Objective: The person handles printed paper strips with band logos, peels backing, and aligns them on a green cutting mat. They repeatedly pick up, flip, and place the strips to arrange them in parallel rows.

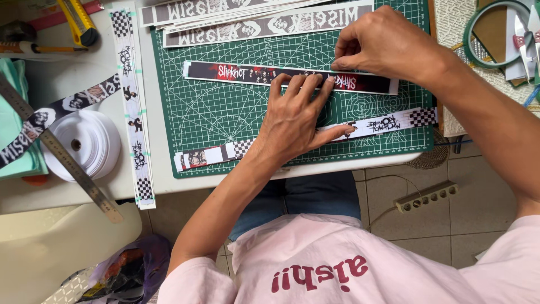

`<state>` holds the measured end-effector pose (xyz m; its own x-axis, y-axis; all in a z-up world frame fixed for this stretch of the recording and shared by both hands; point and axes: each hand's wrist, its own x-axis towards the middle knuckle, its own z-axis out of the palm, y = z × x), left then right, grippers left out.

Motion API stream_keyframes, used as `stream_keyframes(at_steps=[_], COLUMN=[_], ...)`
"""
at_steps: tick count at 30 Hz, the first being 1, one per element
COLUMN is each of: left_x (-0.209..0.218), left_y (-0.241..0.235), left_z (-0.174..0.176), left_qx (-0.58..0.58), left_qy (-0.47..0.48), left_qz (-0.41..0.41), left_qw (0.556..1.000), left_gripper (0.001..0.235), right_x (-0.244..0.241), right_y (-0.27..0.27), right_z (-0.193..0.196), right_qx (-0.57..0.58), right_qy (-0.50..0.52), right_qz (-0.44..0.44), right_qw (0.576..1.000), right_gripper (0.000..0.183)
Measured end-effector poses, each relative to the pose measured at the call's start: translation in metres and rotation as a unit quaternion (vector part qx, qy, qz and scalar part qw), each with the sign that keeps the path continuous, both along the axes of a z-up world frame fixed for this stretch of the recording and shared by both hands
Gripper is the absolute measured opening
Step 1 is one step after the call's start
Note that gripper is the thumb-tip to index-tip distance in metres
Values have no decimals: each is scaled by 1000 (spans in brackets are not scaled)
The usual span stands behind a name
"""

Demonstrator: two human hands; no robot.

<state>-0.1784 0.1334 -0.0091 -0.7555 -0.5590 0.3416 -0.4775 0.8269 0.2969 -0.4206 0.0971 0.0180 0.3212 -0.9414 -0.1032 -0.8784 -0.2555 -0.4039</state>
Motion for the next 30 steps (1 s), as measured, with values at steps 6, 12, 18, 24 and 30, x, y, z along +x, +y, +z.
stream_keyframes(at_steps=[6,12,18,24,30], left_x=[-1,1,0,-1,-1], left_y=[0,0,0,1,0], left_z=[-1,2,3,3,3], left_qx=[16,30,22,26,27], left_qy=[2,-7,-7,-4,-6], left_qz=[3,5,10,9,11], left_qw=[1000,1000,1000,1000,1000], left_gripper=[93,91,89,90,90], right_x=[0,0,3,6,5], right_y=[-8,-14,-17,-15,-16], right_z=[2,8,11,15,17], right_qx=[52,62,75,68,68], right_qy=[12,22,26,28,8], right_qz=[0,23,27,26,36], right_qw=[999,998,996,997,997], right_gripper=[26,27,27,28,28])
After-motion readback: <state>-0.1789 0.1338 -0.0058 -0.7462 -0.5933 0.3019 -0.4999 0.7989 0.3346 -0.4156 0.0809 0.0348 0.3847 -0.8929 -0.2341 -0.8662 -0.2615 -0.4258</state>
